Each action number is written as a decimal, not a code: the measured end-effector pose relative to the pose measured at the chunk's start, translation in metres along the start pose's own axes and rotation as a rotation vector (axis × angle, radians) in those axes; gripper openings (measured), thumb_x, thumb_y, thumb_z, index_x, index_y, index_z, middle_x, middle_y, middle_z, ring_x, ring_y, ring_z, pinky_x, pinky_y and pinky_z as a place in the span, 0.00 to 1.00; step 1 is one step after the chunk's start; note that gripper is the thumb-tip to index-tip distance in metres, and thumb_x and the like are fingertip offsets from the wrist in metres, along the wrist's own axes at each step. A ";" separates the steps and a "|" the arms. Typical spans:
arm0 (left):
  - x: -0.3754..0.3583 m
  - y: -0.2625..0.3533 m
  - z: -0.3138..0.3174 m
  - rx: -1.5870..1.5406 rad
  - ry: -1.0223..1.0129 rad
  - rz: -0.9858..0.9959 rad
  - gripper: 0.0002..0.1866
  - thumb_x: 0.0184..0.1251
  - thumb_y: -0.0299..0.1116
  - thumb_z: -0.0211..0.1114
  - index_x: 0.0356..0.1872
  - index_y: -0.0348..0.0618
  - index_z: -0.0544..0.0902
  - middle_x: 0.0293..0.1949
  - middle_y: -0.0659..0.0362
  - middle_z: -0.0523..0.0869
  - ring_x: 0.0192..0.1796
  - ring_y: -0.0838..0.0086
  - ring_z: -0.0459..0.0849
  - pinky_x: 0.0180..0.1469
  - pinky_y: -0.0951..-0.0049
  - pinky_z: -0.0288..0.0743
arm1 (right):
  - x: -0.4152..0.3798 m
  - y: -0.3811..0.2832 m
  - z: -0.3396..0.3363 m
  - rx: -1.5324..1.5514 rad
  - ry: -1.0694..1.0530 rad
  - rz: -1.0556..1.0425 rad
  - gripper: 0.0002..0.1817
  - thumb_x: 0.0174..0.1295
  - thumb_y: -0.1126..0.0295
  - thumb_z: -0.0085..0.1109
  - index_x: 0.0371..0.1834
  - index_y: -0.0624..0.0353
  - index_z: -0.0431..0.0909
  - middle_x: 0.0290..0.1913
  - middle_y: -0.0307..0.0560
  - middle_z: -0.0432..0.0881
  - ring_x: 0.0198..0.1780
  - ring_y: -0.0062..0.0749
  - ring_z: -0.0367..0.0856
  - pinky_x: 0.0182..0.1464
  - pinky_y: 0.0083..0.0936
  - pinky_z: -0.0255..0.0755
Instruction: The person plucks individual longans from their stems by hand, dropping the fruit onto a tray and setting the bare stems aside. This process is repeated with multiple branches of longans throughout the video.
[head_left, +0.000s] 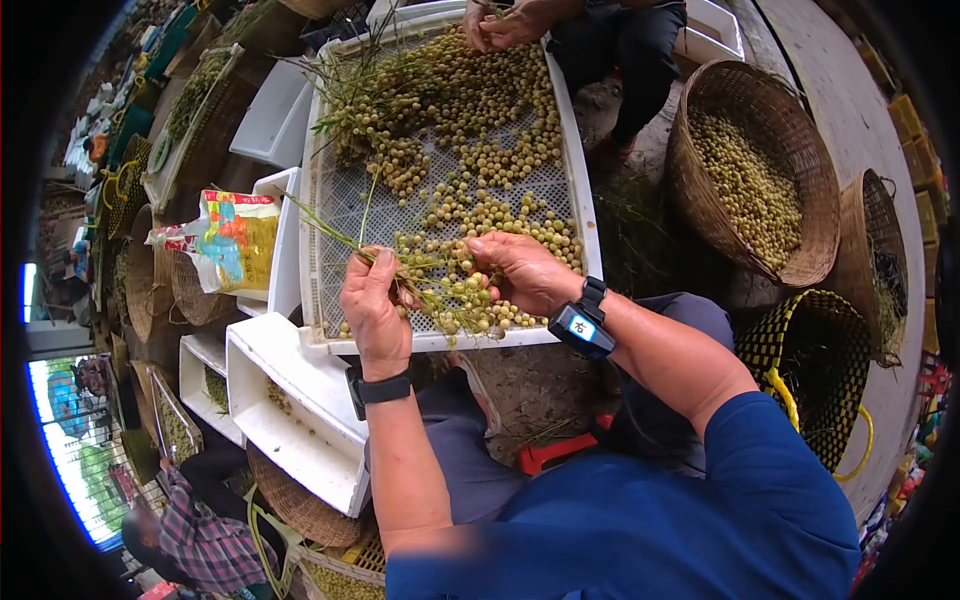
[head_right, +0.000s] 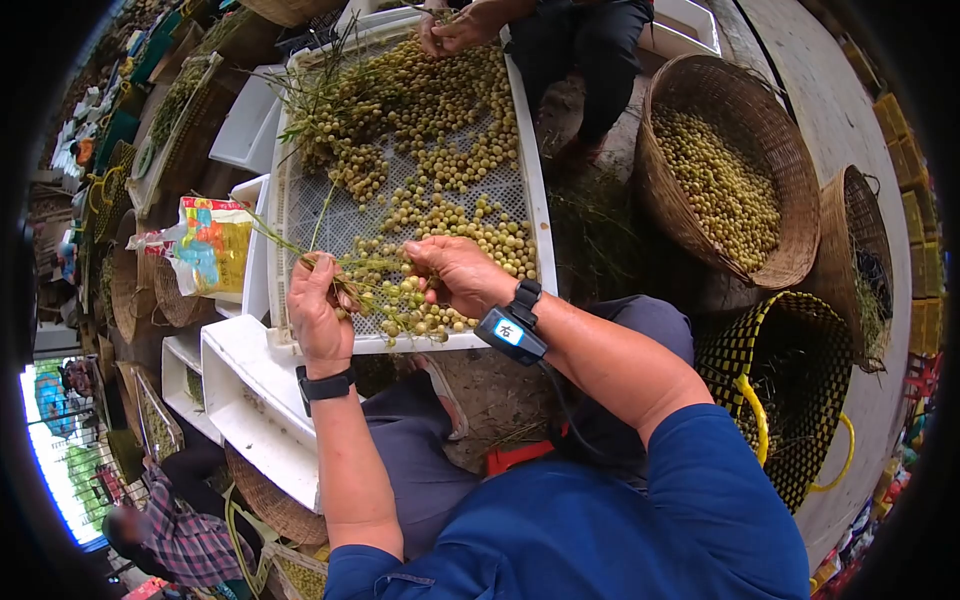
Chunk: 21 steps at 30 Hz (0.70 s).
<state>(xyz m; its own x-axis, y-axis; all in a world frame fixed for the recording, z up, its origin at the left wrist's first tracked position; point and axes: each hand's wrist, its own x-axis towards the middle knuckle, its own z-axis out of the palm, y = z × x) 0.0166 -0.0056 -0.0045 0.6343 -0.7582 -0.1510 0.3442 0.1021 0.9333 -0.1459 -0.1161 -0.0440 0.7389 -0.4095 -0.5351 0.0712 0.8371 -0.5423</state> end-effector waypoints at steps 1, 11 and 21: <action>0.000 -0.003 0.000 0.032 0.018 0.027 0.04 0.73 0.32 0.63 0.43 0.44 0.79 0.30 0.65 0.80 0.23 0.84 0.73 0.23 0.84 0.66 | 0.000 0.000 0.001 -0.020 0.049 -0.004 0.10 0.72 0.61 0.61 0.41 0.55 0.75 0.31 0.36 0.76 0.28 0.18 0.74 0.26 0.17 0.75; -0.001 0.012 -0.007 -0.139 0.004 0.054 0.05 0.73 0.33 0.64 0.42 0.45 0.79 0.31 0.64 0.80 0.21 0.83 0.73 0.21 0.84 0.66 | 0.004 -0.019 -0.021 -1.032 0.183 -0.409 0.16 0.68 0.65 0.60 0.54 0.62 0.80 0.46 0.46 0.84 0.45 0.34 0.82 0.51 0.32 0.80; 0.005 0.008 -0.021 -0.287 -0.014 -0.013 0.06 0.76 0.33 0.60 0.45 0.44 0.78 0.31 0.64 0.78 0.22 0.83 0.69 0.25 0.82 0.69 | -0.021 -0.023 0.006 -0.333 -0.080 -0.276 0.14 0.72 0.59 0.57 0.46 0.59 0.80 0.36 0.37 0.83 0.40 0.20 0.82 0.48 0.24 0.80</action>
<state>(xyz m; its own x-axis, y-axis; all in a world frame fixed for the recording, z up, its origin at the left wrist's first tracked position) 0.0366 0.0051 -0.0044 0.6200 -0.7690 -0.1558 0.5353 0.2695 0.8005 -0.1591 -0.1242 -0.0159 0.7729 -0.5613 -0.2958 0.0636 0.5324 -0.8441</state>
